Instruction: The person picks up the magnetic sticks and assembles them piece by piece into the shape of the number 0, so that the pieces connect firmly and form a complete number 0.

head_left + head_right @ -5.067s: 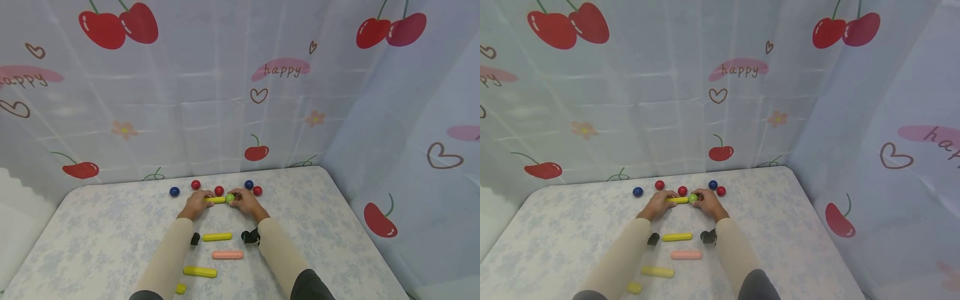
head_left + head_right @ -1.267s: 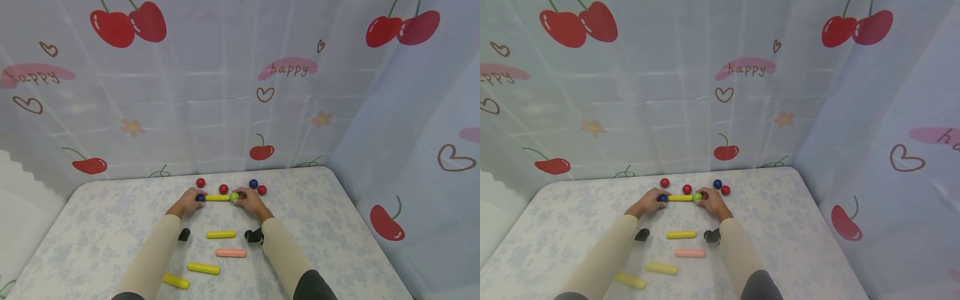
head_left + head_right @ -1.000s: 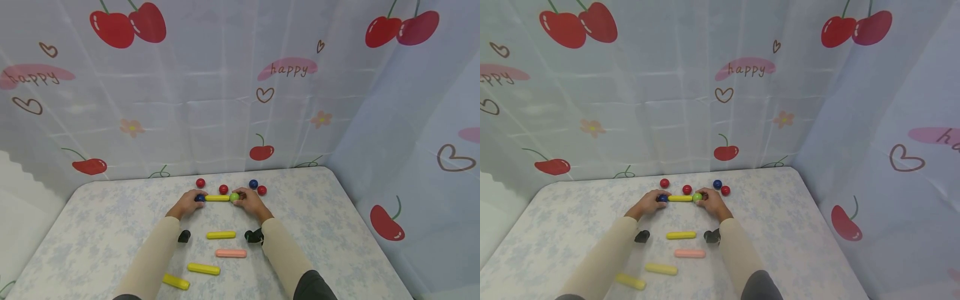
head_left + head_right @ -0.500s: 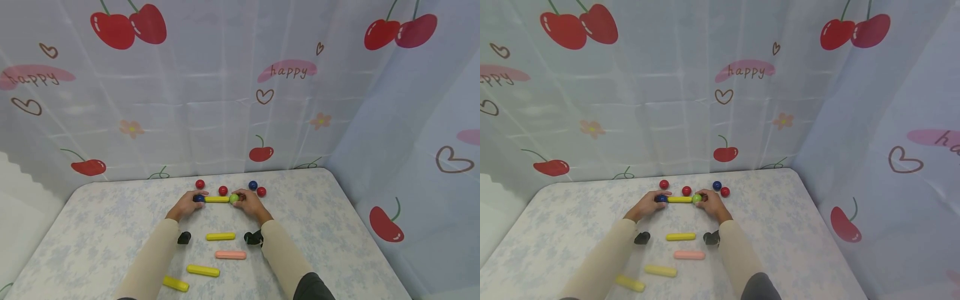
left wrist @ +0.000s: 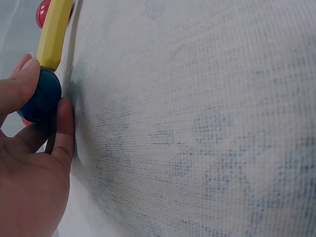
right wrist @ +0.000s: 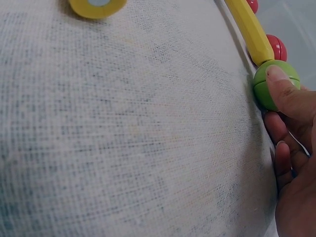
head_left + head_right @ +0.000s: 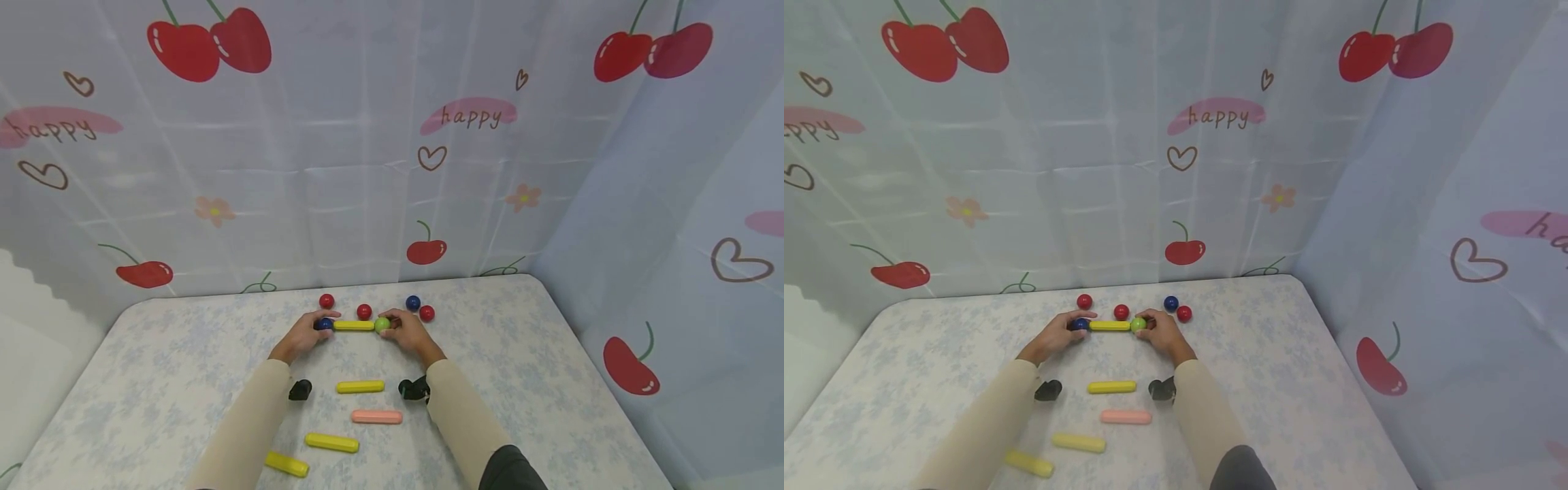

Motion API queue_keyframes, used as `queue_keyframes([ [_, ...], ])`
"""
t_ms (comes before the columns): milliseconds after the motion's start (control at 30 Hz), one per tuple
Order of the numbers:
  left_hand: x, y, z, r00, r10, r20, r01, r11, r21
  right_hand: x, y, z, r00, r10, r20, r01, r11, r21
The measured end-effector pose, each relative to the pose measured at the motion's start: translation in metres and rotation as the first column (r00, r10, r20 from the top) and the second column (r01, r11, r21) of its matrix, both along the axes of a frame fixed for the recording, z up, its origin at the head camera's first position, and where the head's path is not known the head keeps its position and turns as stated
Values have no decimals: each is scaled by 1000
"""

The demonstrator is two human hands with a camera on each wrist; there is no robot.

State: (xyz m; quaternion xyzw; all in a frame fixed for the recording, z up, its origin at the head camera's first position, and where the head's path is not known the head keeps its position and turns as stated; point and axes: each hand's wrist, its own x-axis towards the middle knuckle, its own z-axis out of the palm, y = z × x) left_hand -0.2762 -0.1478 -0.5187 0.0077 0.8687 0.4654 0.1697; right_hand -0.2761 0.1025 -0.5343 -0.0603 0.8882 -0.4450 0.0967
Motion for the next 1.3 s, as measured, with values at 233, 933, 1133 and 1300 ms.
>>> queue_keyframes([
  [233, 0, -1, -3, 1000, 15, -2, -14, 999, 44, 0, 1, 0, 1000, 6, 0, -6, 1000, -5],
  [933, 9, 0, -3, 997, 51, -60, -54, 997, -55, -1, 3, -1, 1000, 10, 4, -10, 1000, -7],
  [1133, 9, 0, -3, 994, 59, -95, -69, 992, -106, 1, 3, -1, 1000, 1, 11, -1, 1000, -9],
  [1300, 7, -2, -3, 993, 38, -115, -53, 990, -128, 2, 2, 3, 1000, 12, -12, -12, 1000, -17],
])
